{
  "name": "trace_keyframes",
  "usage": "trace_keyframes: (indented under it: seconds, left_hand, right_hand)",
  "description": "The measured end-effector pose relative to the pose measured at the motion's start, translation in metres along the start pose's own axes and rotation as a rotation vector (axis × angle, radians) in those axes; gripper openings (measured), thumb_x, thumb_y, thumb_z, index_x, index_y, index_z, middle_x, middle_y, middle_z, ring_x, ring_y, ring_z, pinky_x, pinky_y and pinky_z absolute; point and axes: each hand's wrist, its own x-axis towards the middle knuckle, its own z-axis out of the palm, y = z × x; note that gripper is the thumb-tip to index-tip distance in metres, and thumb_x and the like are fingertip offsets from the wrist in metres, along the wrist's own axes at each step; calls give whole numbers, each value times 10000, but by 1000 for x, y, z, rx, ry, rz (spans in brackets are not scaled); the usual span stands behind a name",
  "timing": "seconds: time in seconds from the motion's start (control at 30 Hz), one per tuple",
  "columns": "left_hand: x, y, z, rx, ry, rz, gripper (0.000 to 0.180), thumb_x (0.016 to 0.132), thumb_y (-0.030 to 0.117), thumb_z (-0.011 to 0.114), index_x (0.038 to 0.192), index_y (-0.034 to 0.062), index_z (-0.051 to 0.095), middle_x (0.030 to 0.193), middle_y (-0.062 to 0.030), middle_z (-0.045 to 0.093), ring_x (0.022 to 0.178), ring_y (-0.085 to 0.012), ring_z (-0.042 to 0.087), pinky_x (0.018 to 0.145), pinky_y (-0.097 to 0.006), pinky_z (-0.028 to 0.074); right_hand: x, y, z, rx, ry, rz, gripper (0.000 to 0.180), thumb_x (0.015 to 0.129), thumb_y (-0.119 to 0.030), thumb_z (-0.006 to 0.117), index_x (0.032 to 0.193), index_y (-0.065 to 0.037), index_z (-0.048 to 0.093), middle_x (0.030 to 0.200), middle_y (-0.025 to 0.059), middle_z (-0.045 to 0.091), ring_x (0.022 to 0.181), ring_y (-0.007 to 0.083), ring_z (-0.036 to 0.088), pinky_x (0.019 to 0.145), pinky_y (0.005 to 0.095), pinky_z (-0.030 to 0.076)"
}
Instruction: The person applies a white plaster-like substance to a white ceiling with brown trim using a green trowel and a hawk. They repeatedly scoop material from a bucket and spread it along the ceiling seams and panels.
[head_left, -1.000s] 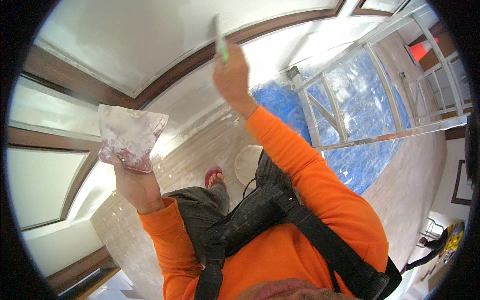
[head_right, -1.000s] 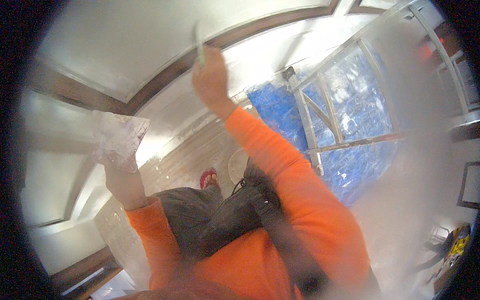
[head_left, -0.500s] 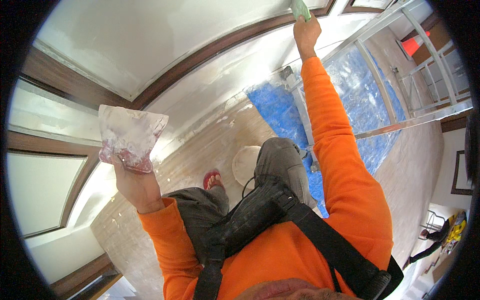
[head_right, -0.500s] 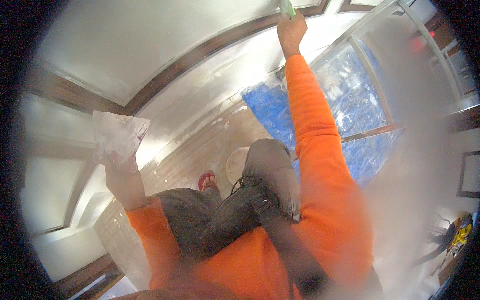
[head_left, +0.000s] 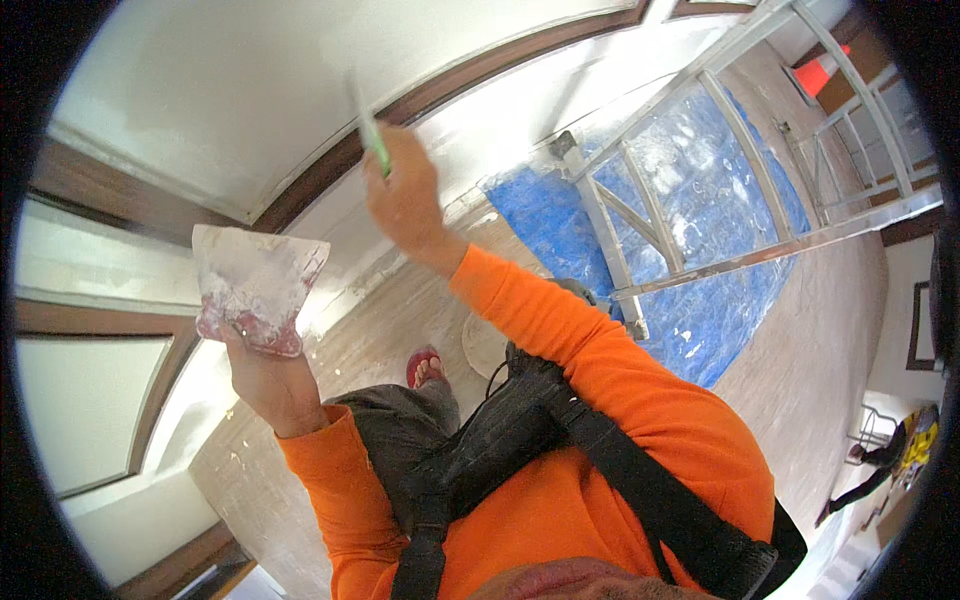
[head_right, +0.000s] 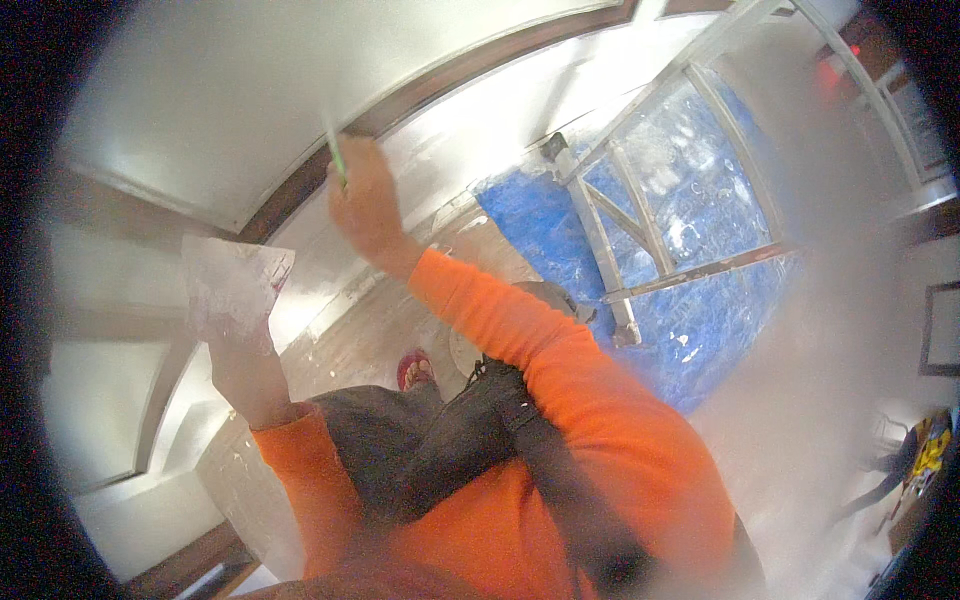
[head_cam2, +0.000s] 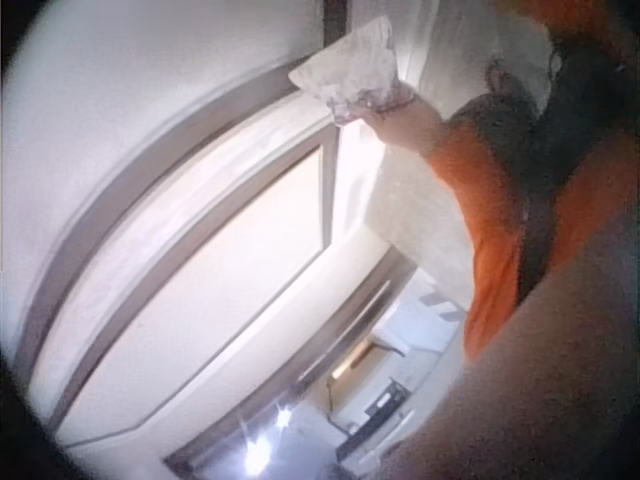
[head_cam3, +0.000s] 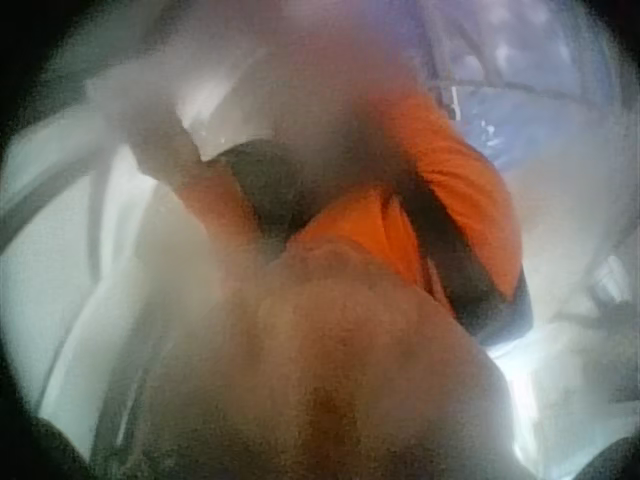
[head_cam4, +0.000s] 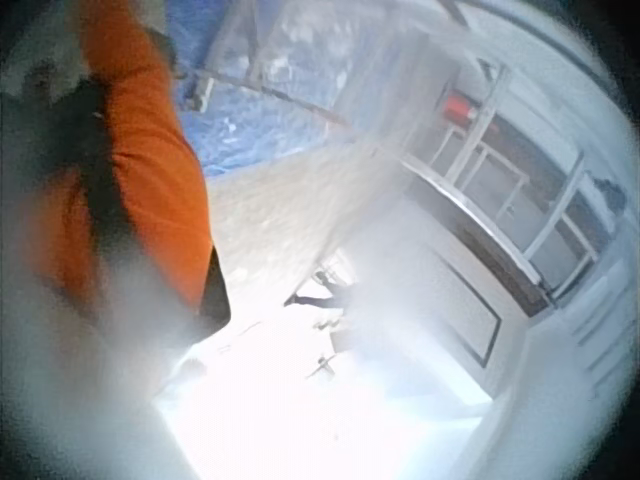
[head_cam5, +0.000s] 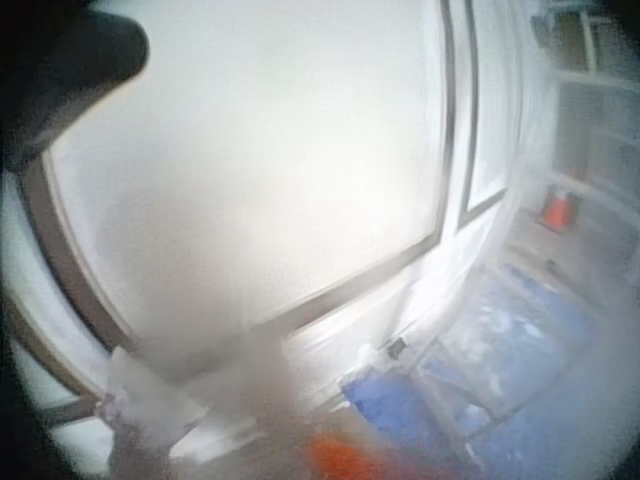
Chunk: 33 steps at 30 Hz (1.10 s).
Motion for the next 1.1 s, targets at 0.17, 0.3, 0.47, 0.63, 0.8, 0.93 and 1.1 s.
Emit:
trace_keyframes:
  seconds: [0.17, 0.3, 0.47, 0.63, 0.8, 0.93, 1.1]
  left_hand:
    - [3, -5, -6, 93, -22, 32, 464, 1050, 280, 402, 1452, 55, 357, 1407, -130, 457, 1272, -282, 466, 1057, -468, 413]
    - [11, -11, -26, 204, -31, 76, 454, 1053, 278, 396, 1450, 59, 369, 1407, -119, 462, 1260, -268, 475, 1049, -440, 420]
    - [3, -8, -21, 145, -1, 32, 453, 1046, 277, 426, 1440, 58, 391, 1422, -109, 458, 1264, -259, 471, 1012, -409, 452]
    - [-15, 1, -15, 1269, -99, 364, 462, 1037, 267, 443, 1438, 44, 389, 1440, -117, 456, 1289, -269, 461, 1041, -424, 420]
    - [-5, -3, -15, 246, -28, 48, 471, 1037, 262, 438, 1447, 40, 373, 1449, -130, 452, 1303, -282, 459, 1080, -433, 387]
    - [18, -11, -51, -15, -60, -44, 471, 1039, 259, 430, 1450, 36, 367, 1462, -132, 441, 1322, -285, 445, 1096, -441, 380]
    - [39, -22, -90, 42, -112, 43, 449, 997, 115, 507, 1408, -32, 403, 1400, -163, 503, 1234, -250, 522, 1028, -351, 439]
  right_hand:
    - [-16, -18, -34, 577, -261, 618, 264, 909, -115, 602, 1145, 3, 613, 1011, 103, 666, 801, 219, 642, 723, 340, 527]
    - [-27, 15, -81, 840, -135, 808, 248, 907, -115, 617, 1123, 6, 615, 1031, 88, 661, 799, 190, 653, 662, 310, 562]
    - [7, 57, -135, 771, 365, 789, 215, 890, -120, 619, 1033, 39, 639, 930, 101, 671, 772, 186, 655, 616, 323, 566]
    - [155, 156, -215, 423, 499, 278, 267, 922, -52, 574, 1151, 79, 611, 1029, 135, 667, 825, 187, 649, 668, 309, 567]
    - [237, 199, -248, 247, 551, 185, 264, 911, -11, 528, 1145, 73, 613, 959, 128, 666, 710, 183, 650, 585, 308, 546]
    - [266, 232, -253, 65, 515, 212, 236, 899, -47, 572, 1096, 70, 630, 902, 119, 668, 674, 187, 646, 591, 305, 531]
    - [285, 284, -276, -285, 560, 146, 241, 874, -101, 609, 1054, 52, 654, 804, 103, 662, 642, 188, 628, 596, 326, 509]
